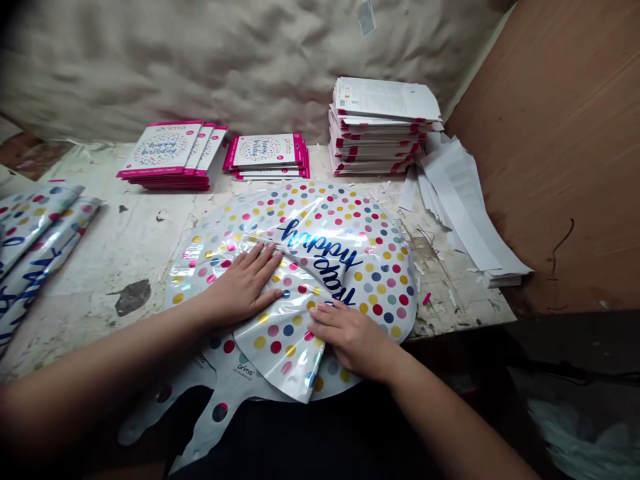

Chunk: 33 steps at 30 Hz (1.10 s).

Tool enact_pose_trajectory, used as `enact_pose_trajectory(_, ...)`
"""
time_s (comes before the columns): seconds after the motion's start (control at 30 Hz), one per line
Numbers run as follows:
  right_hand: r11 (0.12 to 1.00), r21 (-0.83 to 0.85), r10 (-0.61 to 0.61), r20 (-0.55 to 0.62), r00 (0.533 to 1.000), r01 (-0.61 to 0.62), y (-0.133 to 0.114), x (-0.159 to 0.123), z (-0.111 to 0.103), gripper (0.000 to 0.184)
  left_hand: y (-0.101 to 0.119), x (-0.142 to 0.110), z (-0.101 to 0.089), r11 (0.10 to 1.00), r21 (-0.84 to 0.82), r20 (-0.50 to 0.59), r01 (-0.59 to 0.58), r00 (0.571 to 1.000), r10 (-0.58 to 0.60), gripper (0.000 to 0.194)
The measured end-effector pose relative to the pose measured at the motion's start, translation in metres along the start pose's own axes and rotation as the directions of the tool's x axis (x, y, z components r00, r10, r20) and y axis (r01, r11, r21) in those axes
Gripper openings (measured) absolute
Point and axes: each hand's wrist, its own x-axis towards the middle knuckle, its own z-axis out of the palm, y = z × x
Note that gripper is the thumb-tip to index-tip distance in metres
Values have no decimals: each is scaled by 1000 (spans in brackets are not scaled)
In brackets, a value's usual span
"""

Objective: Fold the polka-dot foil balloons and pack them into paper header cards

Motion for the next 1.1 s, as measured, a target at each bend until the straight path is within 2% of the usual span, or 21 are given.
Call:
enact_pose_trajectory(0.03,998,53,32,-4,999,-32,1,4,-8,39,-1,0,-1,1000,-8,11,8,1000,-8,76)
enact_pose_trajectory(0.07,991,92,99,-64,993,-93,4,9,-16,39,-2,0,-3,1000,-20,17,9,1000,-9,77)
enact_pose_trajectory(0.1,975,124,204,-169,964,-185,9,15,-25,36,-2,1,-4,999,-35,20,6,1000,-6,79)
enact_pose_trajectory(0.13,938,168,341,-282,897,-304,16,23,-33,33,-2,1,-4,999,-51,19,3,1000,-2,80)
enact_pose_trajectory(0.17,866,244,497,-339,798,-436,24,31,-41,29,-1,2,-4,998,-66,13,1,1000,-1,81)
enact_pose_trajectory(0.2,763,330,644,-313,698,-556,34,39,-47,26,-1,2,-3,997,-78,4,0,1000,0,81)
enact_pose_trajectory(0.23,647,403,754,-213,621,-647,42,46,-51,24,-1,3,-2,996,-89,-7,-1,1000,0,82)
enact_pose_trajectory(0.3,465,456,836,56,546,-759,56,58,-55,25,-1,2,1,995,-102,-25,-1,1000,-2,82)
enact_pose_trajectory(0.33,419,456,838,138,528,-785,60,62,-54,25,-2,1,3,994,-106,-30,0,1000,-3,82)
enact_pose_trajectory(0.37,402,456,837,168,520,-794,63,65,-52,27,-2,1,4,994,-110,-32,3,999,-6,82)
enact_pose_trajectory(0.47,382,476,855,142,498,-792,64,65,-43,33,-2,-1,4,992,-123,-18,26,999,-29,84)
enact_pose_trajectory(0.63,306,562,866,172,470,-768,67,58,-42,38,5,9,-10,985,-144,37,94,995,-90,83)
enact_pose_trajectory(0.77,295,623,853,170,493,-725,69,57,-45,35,7,24,-13,994,-108,-20,-2,1000,-1,71)
enact_pose_trajectory(0.83,314,643,845,145,514,-698,69,57,-43,34,3,28,-12,991,-130,-3,-25,1000,25,74)
enact_pose_trajectory(0.9,348,667,831,104,546,-658,66,57,-40,34,0,30,-13,983,-182,-24,2,1000,-7,72)
enact_pose_trajectory(1.0,482,664,766,-1,643,-572,58,62,-38,32,0,41,-31,957,-289,-160,-31,987,-16,59)
enact_pose_trajectory(1.03,535,644,731,-28,682,-547,54,65,-38,32,1,47,-39,939,-336,-167,-74,986,18,54)
enact_pose_trajectory(1.1,627,597,665,-76,743,-501,49,71,-41,31,3,60,-57,884,-444,-78,-150,989,128,42)
